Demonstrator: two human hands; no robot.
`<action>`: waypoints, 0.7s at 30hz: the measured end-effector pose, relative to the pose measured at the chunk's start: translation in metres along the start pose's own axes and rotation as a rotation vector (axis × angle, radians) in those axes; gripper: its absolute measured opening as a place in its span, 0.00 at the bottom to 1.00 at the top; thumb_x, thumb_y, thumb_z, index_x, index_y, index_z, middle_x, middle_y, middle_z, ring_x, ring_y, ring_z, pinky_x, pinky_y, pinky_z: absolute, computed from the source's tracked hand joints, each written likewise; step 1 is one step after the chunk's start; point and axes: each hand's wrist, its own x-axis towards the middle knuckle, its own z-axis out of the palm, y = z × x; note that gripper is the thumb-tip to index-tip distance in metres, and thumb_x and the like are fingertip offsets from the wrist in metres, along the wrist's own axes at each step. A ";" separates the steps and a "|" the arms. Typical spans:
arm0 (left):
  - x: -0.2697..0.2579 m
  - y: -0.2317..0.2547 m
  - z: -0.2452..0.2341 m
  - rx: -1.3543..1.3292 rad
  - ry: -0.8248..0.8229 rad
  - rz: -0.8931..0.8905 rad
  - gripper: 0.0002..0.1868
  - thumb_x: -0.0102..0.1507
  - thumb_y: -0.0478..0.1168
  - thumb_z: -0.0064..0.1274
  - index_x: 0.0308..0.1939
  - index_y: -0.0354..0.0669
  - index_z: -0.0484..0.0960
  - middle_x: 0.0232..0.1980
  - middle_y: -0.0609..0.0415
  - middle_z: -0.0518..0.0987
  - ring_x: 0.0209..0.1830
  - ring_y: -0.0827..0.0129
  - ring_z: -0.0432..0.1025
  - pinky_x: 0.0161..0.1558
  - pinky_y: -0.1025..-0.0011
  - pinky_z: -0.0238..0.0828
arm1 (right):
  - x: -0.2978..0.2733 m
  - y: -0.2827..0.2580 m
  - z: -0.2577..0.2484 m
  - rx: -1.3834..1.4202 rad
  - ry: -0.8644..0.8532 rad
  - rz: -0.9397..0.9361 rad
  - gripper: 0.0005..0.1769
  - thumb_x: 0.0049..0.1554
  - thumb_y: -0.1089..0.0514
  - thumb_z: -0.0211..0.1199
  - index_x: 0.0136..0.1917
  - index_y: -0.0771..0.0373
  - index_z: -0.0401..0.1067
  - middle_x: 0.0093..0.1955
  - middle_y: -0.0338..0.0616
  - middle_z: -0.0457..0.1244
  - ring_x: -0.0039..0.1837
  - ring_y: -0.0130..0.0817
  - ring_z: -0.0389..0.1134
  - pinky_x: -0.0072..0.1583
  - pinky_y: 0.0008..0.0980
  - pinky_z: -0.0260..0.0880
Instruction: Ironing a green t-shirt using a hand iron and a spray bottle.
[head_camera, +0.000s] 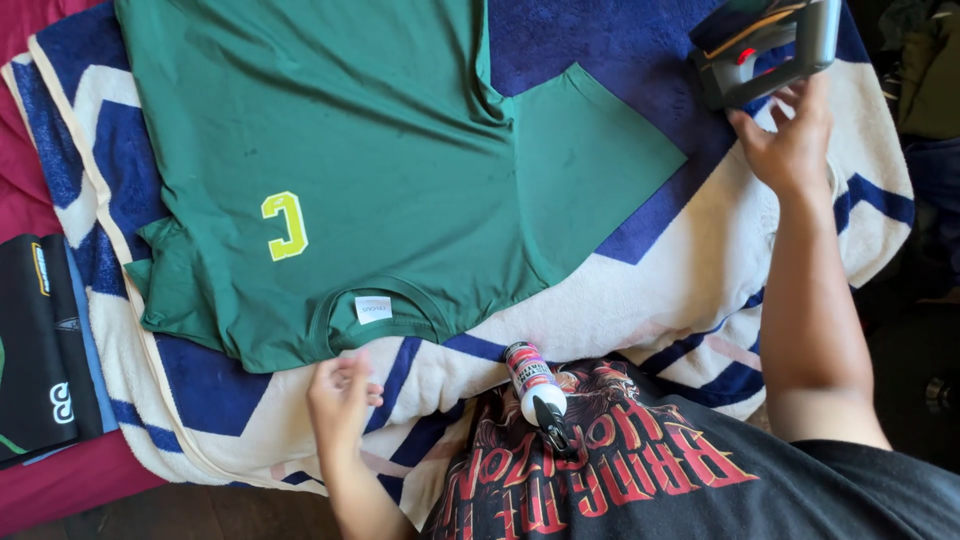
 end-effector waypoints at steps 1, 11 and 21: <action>0.000 0.002 -0.008 -0.003 0.005 0.003 0.21 0.64 0.45 0.60 0.47 0.28 0.74 0.36 0.42 0.81 0.26 0.64 0.76 0.28 0.64 0.74 | -0.010 -0.007 -0.001 0.004 0.000 -0.005 0.36 0.59 0.72 0.75 0.73 0.67 0.58 0.65 0.48 0.62 0.65 0.36 0.67 0.65 0.37 0.73; 0.047 0.022 -0.045 -0.711 0.136 -0.013 0.29 0.69 0.52 0.52 0.67 0.36 0.68 0.60 0.39 0.74 0.56 0.46 0.73 0.50 0.51 0.76 | -0.072 -0.197 0.065 -0.142 -0.482 -0.447 0.30 0.45 0.55 0.77 0.59 0.61 0.71 0.63 0.52 0.64 0.66 0.53 0.63 0.67 0.51 0.61; 0.039 0.115 -0.048 -1.079 -0.160 0.339 0.30 0.71 0.48 0.51 0.74 0.39 0.68 0.75 0.51 0.72 0.73 0.60 0.69 0.74 0.53 0.66 | -0.078 -0.222 0.080 -0.217 -0.644 -0.584 0.36 0.44 0.51 0.73 0.64 0.63 0.69 0.68 0.55 0.61 0.72 0.53 0.59 0.74 0.57 0.51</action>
